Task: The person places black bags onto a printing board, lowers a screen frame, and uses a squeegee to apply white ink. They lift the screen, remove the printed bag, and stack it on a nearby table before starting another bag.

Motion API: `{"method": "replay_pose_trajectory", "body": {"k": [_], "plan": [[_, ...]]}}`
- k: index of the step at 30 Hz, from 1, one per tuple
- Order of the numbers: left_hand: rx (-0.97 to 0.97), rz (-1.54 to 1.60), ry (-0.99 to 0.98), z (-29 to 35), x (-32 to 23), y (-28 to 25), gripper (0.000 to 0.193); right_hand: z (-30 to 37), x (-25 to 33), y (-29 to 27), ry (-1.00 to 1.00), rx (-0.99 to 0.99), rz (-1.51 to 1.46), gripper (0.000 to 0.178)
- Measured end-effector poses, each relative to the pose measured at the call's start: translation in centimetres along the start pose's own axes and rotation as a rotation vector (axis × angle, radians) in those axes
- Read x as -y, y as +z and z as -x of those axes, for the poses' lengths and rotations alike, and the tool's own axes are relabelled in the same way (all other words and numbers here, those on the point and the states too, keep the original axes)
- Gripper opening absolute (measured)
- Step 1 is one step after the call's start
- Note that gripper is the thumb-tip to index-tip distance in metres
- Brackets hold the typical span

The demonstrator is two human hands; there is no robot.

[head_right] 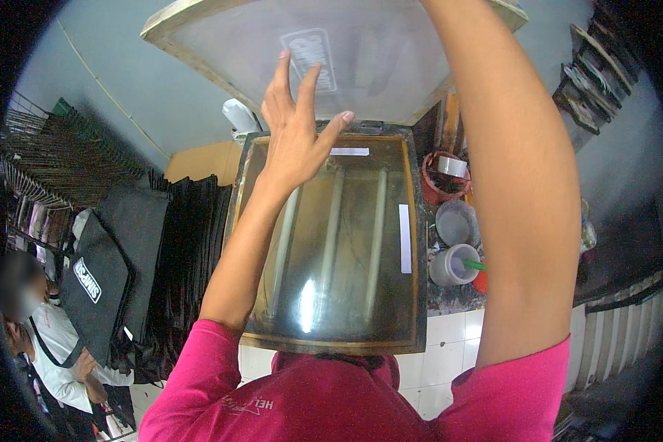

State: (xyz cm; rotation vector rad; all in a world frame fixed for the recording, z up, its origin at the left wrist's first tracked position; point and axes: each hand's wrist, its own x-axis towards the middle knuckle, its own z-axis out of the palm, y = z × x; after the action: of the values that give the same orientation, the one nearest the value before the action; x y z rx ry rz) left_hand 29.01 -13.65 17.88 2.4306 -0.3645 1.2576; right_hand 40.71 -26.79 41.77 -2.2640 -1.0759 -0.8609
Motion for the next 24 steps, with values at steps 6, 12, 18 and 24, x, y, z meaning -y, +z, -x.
{"method": "replay_pose_trajectory", "body": {"k": [6, 12, 18, 24], "plan": [[-0.008, -0.037, 0.008, -0.4, 0.3, 0.9, 0.077, -0.2, 0.0, 0.2, 0.003, 0.007, 0.040, 0.040], [-0.025, -0.048, 0.014, -0.4, 0.4, 1.8, 0.075, 0.2, 0.3, -0.1, 0.011, -0.010, 0.042, 0.042], [-0.039, -0.031, 0.020, -0.6, 0.7, 2.1, 0.076, 0.8, 0.9, -0.4, -0.003, -0.010, -0.002, 0.042], [-0.103, 0.145, 0.001, 0.6, -1.7, 1.1, 0.058, 1.1, 1.3, -0.8, 0.009, 0.006, -0.036, 0.039]]}}
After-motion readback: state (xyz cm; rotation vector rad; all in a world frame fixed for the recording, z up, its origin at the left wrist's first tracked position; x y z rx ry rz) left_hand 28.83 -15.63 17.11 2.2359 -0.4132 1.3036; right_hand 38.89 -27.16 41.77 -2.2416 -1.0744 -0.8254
